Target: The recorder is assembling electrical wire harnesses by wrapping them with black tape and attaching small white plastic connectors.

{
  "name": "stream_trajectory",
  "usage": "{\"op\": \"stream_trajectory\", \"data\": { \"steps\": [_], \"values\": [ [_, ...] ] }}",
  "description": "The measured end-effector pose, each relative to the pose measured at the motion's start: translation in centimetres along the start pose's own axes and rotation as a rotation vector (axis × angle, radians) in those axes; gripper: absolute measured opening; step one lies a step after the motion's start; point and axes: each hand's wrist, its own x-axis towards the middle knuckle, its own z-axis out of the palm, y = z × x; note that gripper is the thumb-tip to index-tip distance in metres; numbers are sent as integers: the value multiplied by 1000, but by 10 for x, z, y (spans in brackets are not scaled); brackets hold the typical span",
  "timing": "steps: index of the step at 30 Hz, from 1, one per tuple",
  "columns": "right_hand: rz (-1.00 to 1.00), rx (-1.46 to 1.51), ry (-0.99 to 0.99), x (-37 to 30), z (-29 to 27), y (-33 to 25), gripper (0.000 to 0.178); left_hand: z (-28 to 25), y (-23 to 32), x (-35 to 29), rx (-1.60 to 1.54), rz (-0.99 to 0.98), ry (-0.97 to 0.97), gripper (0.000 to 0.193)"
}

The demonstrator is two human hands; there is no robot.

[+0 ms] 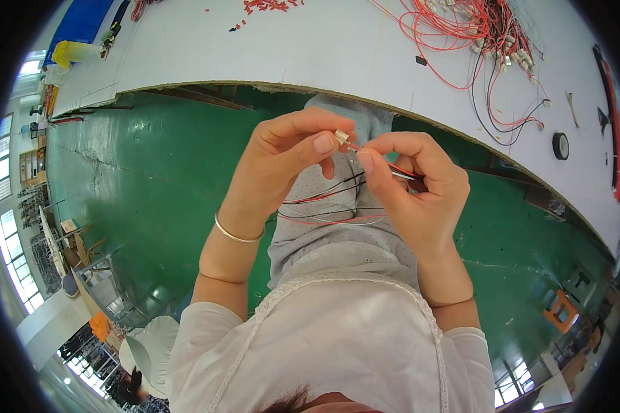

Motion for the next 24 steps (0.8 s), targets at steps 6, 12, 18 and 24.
{"op": "stream_trajectory", "data": {
  "steps": [6,12,18,24],
  "values": [
    [-240,-156,81,-2,7,15,8,2,-10,-4,-154,-94,58,21],
    [-44,-31,50,-2,11,11,8,13,-17,-5,-323,-90,144,22],
    [-218,-179,85,-2,14,19,10,18,-18,-8,-198,-11,189,22],
    [-381,-285,124,-1,16,25,9,20,-17,-9,-383,-132,180,22]
  ]
}}
